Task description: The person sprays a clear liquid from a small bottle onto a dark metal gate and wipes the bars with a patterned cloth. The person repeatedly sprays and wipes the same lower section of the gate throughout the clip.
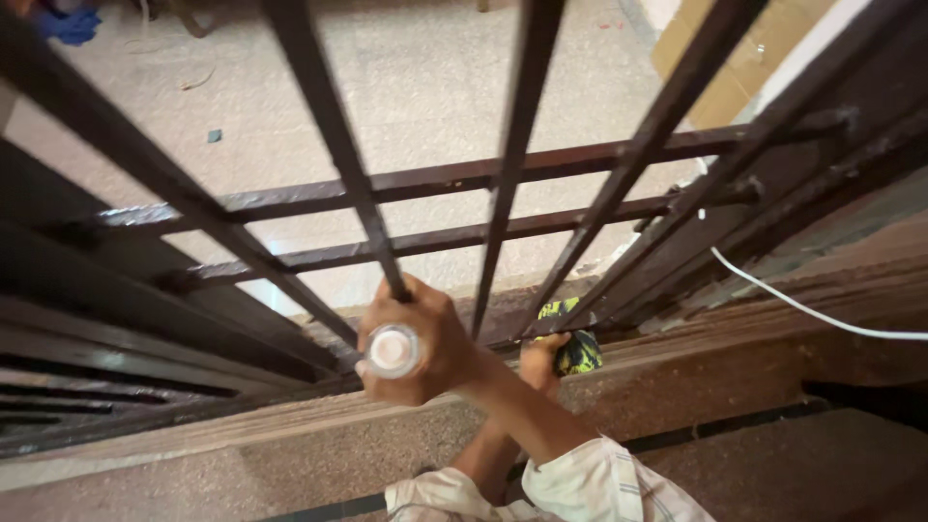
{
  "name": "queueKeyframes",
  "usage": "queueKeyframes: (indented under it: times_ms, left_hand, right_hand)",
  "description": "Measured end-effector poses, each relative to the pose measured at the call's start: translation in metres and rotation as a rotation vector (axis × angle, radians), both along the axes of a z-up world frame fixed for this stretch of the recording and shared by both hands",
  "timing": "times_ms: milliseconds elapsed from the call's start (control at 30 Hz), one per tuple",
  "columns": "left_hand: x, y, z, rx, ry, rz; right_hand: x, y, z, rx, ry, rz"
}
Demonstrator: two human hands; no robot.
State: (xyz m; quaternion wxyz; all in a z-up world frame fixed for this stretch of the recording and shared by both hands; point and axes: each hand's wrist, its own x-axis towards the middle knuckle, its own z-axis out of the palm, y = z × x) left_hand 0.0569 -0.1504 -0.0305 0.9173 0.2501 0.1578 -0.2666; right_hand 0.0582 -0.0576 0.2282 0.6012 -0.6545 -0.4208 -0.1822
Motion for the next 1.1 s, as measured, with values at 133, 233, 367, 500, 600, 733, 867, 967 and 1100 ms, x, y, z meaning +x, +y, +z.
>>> queueKeyframes:
  times_ms: [133,233,367,500,600,733,867,967,1100]
  left_hand:
    - [-0.014,0.048,0.004,-0.024,-0.006,0.156]
    - [-0.028,0.102,0.013,-0.051,-0.034,0.344]
    - [-0.052,0.185,0.020,-0.059,-0.051,0.498]
    - [-0.088,0.238,0.024,-0.031,0.034,0.522]
    - [-0.119,0.257,0.028,0.151,0.106,0.543]
    - [-0.142,0.275,0.028,0.374,0.042,0.590]
    - [-0.149,0.289,0.032,0.604,0.057,0.546]
    - [-0.149,0.298,0.040,0.449,0.003,0.573]
    - [-0.153,0.312,0.027,0.011,0.138,0.519]
  right_hand:
    - [0.000,-0.001,-0.004,-0.012,-0.021,-0.030]
    - [0.003,0.002,-0.011,-0.002,-0.028,-0.031]
    - [0.008,0.010,-0.014,0.028,-0.048,-0.022]
    - [-0.001,0.013,-0.011,-0.031,-0.075,-0.099]
    - [-0.006,0.014,-0.012,-0.003,0.037,-0.111]
    - [-0.002,0.025,-0.020,0.160,0.161,-0.062]
    - [-0.010,0.025,-0.023,0.094,0.078,-0.169]
    - [-0.009,0.025,-0.016,0.048,0.013,-0.208]
    - [-0.017,0.027,-0.018,0.041,0.109,-0.267]
